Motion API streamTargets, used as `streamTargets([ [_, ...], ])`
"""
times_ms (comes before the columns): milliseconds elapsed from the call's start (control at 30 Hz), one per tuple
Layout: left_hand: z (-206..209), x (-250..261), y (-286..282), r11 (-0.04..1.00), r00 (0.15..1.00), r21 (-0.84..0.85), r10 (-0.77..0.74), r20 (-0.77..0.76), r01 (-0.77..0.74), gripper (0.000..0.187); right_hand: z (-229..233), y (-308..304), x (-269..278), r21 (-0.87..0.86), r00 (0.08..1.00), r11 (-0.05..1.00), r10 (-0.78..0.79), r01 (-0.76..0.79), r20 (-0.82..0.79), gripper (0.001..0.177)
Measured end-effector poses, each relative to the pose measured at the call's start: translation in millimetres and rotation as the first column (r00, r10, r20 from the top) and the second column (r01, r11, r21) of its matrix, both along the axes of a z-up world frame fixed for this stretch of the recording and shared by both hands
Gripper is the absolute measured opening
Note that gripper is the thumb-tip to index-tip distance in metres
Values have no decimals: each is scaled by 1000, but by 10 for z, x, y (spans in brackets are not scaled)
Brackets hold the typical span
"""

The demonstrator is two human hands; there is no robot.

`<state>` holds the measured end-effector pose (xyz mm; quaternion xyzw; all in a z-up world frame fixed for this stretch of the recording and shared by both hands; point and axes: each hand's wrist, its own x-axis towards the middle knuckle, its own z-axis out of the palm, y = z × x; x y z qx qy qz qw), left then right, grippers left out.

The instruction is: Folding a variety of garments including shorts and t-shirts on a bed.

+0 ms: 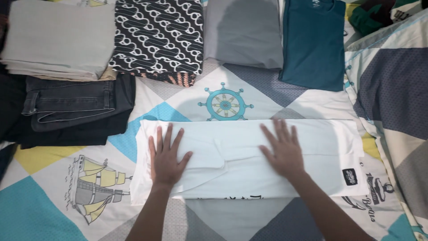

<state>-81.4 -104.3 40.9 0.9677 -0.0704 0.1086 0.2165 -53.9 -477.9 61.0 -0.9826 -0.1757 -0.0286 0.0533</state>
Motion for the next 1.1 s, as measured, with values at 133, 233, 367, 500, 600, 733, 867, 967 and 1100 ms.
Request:
streamTargets([
  [133, 1, 6, -11, 1000, 1000, -1, 2, 25, -2, 73, 35, -541, -75, 54, 988, 987, -151, 149, 19, 67],
  [233, 45, 5, -15, 1000, 1000, -1, 8, 6, -8, 73, 31, -930, -139, 61, 978, 976, -208, 207, 12, 67],
  [367, 25, 13, -48, 1000, 1000, -26, 5, 8, -5, 72, 29, -1377, -268, 81, 969, 966, -248, 247, 4, 67],
  [500, 30, 15, -40, 1000, 1000, -14, 16, 23, -15, 72, 3, -1398, -240, 120, 965, 958, -262, 262, -19, 67],
  [600, 69, 3, -51, 1000, 999, 4, 19, 26, -19, 72, 8, -1092, -130, 118, 967, 960, -254, 253, -9, 68],
  [733, 156, 24, -81, 998, 996, 56, -2, 87, -3, 70, 44, -262, 28, 165, 989, 977, -146, 138, 35, 70],
  [867, 318, 154, -656, 995, 996, 65, -75, 37, 73, 64, 105, 567, 58, 222, 997, 974, -57, 45, 47, 70],
  [967, 271, 219, -1196, 949, 957, -125, -291, 11, 290, 62, -14, 851, 30, 141, 998, 990, 16, -23, 53, 71],
  [1100, 113, 225, -1315, 956, 961, -95, -278, 13, 278, 65, -118, 752, -24, 131, 1000, 991, 26, -27, 9, 70],
])
